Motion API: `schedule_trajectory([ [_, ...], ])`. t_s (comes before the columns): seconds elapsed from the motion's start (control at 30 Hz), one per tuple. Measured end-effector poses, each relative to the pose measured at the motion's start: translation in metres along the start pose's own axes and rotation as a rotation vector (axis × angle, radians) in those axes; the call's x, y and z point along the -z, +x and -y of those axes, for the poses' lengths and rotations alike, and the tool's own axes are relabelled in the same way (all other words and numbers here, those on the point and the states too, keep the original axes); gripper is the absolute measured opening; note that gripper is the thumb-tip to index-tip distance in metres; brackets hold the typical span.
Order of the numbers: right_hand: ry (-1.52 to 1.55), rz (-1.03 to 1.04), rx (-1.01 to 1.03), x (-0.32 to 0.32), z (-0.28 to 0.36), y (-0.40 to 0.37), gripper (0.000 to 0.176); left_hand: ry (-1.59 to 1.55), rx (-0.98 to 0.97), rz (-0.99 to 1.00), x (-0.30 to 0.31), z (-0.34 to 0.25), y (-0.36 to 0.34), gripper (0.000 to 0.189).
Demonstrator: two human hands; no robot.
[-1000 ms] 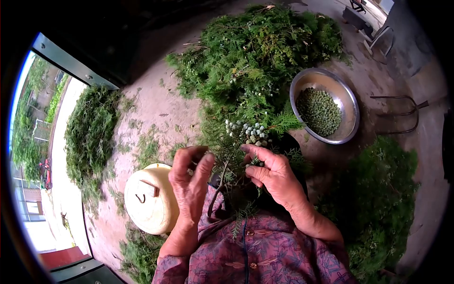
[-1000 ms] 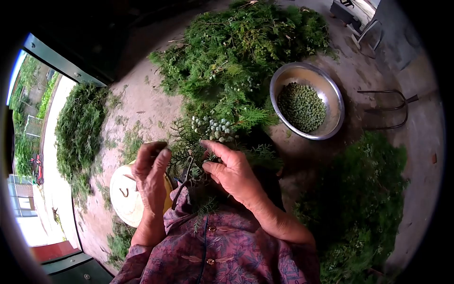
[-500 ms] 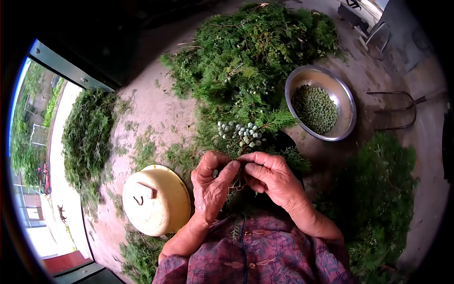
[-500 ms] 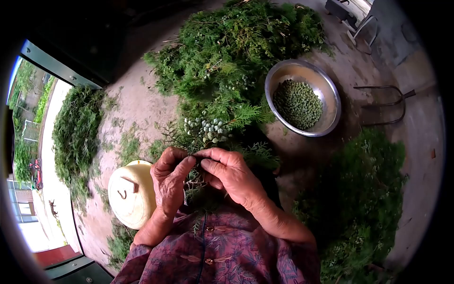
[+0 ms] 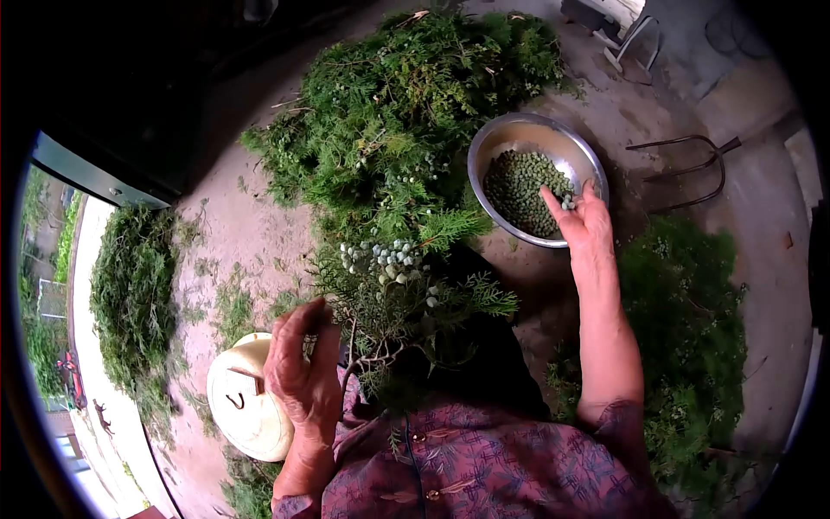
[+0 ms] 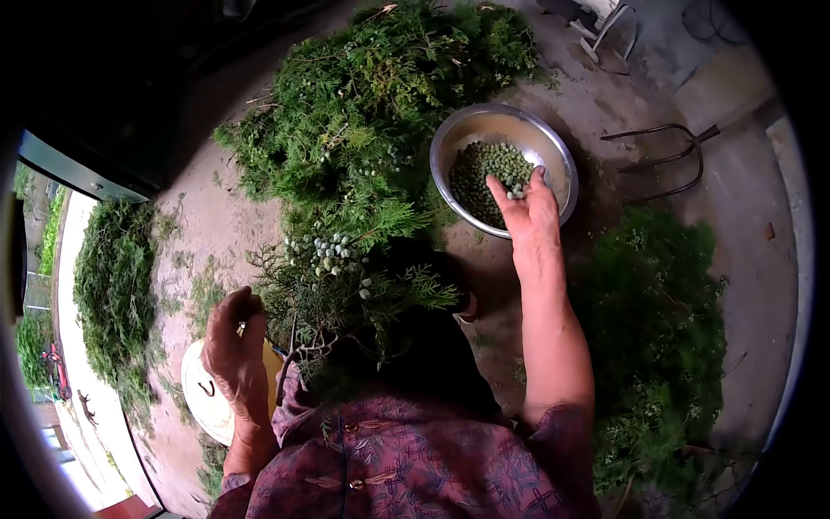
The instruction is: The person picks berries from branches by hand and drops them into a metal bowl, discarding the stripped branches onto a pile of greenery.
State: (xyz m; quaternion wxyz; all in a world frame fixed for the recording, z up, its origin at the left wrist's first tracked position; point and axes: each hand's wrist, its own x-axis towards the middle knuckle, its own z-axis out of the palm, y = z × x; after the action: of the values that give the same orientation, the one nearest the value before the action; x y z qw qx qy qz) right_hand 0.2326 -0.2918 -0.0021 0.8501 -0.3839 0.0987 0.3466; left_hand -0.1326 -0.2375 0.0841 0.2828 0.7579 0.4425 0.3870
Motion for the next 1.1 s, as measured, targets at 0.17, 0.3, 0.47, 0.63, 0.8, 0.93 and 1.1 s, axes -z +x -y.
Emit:
schedule_trajectory([
  [0.17,0.078,-0.180,0.117,0.003,0.033,0.037,0.045,-0.467,0.236,0.227,-0.018,0.004,-0.014,0.022],
  [0.3,0.072,-0.121,0.121,0.032,0.042,0.057,0.030,-0.226,0.195,0.263,-0.018,0.017,-0.012,0.022],
  [0.47,-0.358,0.364,0.127,0.001,-0.001,-0.047,0.015,-0.038,0.038,0.315,-0.022,0.015,-0.007,0.015],
  [0.63,-0.959,0.663,0.005,-0.026,-0.057,-0.132,0.015,-0.070,0.031,0.409,-0.030,0.003,0.004,0.019],
  [0.8,-1.187,0.746,0.373,-0.018,-0.109,-0.134,0.022,-0.035,0.032,0.525,-0.030,0.001,0.009,0.033],
  [0.93,-1.125,0.622,0.073,-0.030,-0.112,-0.144,0.021,-0.137,0.137,0.630,-0.023,0.004,0.013,0.037],
  [1.1,-1.009,0.678,0.287,-0.034,-0.108,-0.164,0.027,-0.203,0.291,0.671,-0.020,-0.008,0.023,0.033],
])
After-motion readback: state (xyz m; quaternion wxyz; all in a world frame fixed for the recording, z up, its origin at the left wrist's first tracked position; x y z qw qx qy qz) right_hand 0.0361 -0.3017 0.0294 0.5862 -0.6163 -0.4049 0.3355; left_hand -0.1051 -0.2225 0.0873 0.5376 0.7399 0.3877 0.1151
